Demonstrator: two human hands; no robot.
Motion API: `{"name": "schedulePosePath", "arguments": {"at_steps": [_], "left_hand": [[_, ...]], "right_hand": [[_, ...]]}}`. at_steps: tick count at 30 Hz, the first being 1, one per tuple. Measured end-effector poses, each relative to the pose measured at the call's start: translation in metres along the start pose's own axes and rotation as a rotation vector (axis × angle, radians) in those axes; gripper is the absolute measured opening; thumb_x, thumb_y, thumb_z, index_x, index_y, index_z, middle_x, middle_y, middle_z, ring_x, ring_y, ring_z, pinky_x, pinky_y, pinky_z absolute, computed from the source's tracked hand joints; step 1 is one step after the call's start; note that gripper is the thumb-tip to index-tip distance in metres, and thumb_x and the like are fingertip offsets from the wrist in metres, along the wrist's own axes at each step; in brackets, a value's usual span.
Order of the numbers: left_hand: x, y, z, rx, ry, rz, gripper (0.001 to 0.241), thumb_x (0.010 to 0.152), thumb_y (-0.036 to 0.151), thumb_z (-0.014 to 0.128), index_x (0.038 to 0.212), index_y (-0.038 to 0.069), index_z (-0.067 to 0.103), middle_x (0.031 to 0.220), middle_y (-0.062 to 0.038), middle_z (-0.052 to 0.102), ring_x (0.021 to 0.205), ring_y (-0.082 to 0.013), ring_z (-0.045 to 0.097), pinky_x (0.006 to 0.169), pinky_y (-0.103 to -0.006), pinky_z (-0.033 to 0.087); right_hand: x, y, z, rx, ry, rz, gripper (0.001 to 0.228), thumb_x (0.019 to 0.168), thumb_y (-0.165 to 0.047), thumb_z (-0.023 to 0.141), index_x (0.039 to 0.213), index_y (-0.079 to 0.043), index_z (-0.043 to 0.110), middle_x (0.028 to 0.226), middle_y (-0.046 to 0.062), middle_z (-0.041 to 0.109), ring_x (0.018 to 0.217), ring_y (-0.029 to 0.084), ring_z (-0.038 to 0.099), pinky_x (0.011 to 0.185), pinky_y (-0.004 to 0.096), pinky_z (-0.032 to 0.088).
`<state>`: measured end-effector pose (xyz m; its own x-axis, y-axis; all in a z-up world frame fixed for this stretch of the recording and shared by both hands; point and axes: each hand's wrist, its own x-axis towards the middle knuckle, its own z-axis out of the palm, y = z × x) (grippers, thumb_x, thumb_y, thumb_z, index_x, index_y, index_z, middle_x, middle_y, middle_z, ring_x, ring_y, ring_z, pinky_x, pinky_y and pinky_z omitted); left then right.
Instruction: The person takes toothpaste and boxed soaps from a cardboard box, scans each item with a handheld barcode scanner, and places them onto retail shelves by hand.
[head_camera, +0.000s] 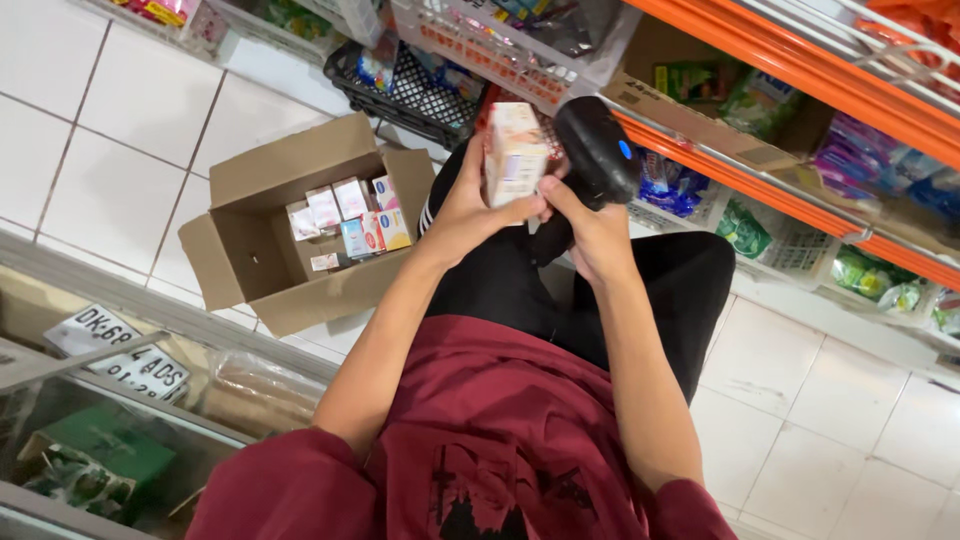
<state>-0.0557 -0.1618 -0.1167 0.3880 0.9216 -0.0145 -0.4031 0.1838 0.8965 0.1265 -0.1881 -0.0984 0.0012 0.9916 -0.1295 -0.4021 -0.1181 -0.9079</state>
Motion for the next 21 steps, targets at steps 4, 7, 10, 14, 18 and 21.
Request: {"name": "schedulePosePath", "arguments": {"at_steps": [4, 7, 10, 14, 18, 21], "left_hand": [[0.007, -0.004, 0.004, -0.109, 0.075, 0.008, 0.080, 0.089, 0.010, 0.080, 0.156, 0.005, 0.037, 0.136, -0.009, 0.059, 0.126, -0.0182, 0.059, 0.106, -0.0362, 0.049], [0.012, -0.011, -0.005, -0.020, 0.169, -0.107, 0.079, 0.087, 0.012, 0.079, 0.155, 0.003, 0.039, 0.123, -0.013, 0.063, 0.110, -0.0228, 0.063, 0.094, -0.0390, 0.052], [0.016, -0.018, -0.009, 0.197, 0.212, -0.032, 0.080, 0.086, 0.011, 0.081, 0.153, 0.005, 0.037, 0.135, -0.009, 0.061, 0.124, -0.0179, 0.061, 0.106, -0.0331, 0.048], [0.016, -0.018, -0.008, 0.161, 0.178, -0.016, 0.082, 0.084, 0.009, 0.081, 0.153, 0.007, 0.036, 0.137, -0.008, 0.061, 0.126, -0.0175, 0.060, 0.107, -0.0319, 0.048], [0.017, -0.014, -0.010, 0.222, 0.187, -0.024, 0.086, 0.079, 0.007, 0.083, 0.152, 0.007, 0.038, 0.137, -0.009, 0.061, 0.125, -0.0182, 0.060, 0.107, -0.0320, 0.047], [0.012, -0.010, -0.008, 0.217, 0.171, -0.012, 0.087, 0.077, 0.006, 0.085, 0.151, 0.007, 0.039, 0.138, -0.008, 0.061, 0.127, -0.0175, 0.060, 0.109, -0.0319, 0.047]], "right_hand": [[-0.014, -0.024, -0.005, -0.216, -0.020, 0.046, 0.015, 0.096, -0.009, 0.074, 0.107, -0.003, 0.066, 0.085, 0.005, 0.065, 0.071, 0.015, 0.063, 0.067, 0.031, 0.051], [-0.026, -0.065, -0.008, -0.731, -0.163, -0.211, 0.030, 0.086, -0.011, 0.080, 0.111, 0.000, 0.066, 0.090, 0.012, 0.067, 0.078, 0.023, 0.067, 0.071, 0.035, 0.053], [-0.038, -0.093, 0.004, -1.068, -0.328, -0.394, 0.047, 0.073, -0.009, 0.081, 0.115, 0.002, 0.065, 0.096, 0.018, 0.069, 0.087, 0.034, 0.071, 0.077, 0.039, 0.055], [-0.040, -0.115, 0.019, -1.288, -0.337, -0.399, 0.053, 0.066, -0.004, 0.079, 0.117, 0.002, 0.066, 0.102, 0.022, 0.068, 0.093, 0.045, 0.066, 0.078, 0.045, 0.054], [-0.040, -0.126, 0.022, -1.333, -0.331, -0.378, 0.052, 0.063, -0.003, 0.077, 0.114, 0.002, 0.066, 0.102, 0.022, 0.068, 0.094, 0.045, 0.065, 0.078, 0.047, 0.053], [-0.042, -0.124, 0.016, -1.404, -0.295, -0.355, 0.046, 0.064, -0.002, 0.076, 0.108, 0.001, 0.066, 0.099, 0.021, 0.067, 0.094, 0.045, 0.065, 0.078, 0.048, 0.052]]}}
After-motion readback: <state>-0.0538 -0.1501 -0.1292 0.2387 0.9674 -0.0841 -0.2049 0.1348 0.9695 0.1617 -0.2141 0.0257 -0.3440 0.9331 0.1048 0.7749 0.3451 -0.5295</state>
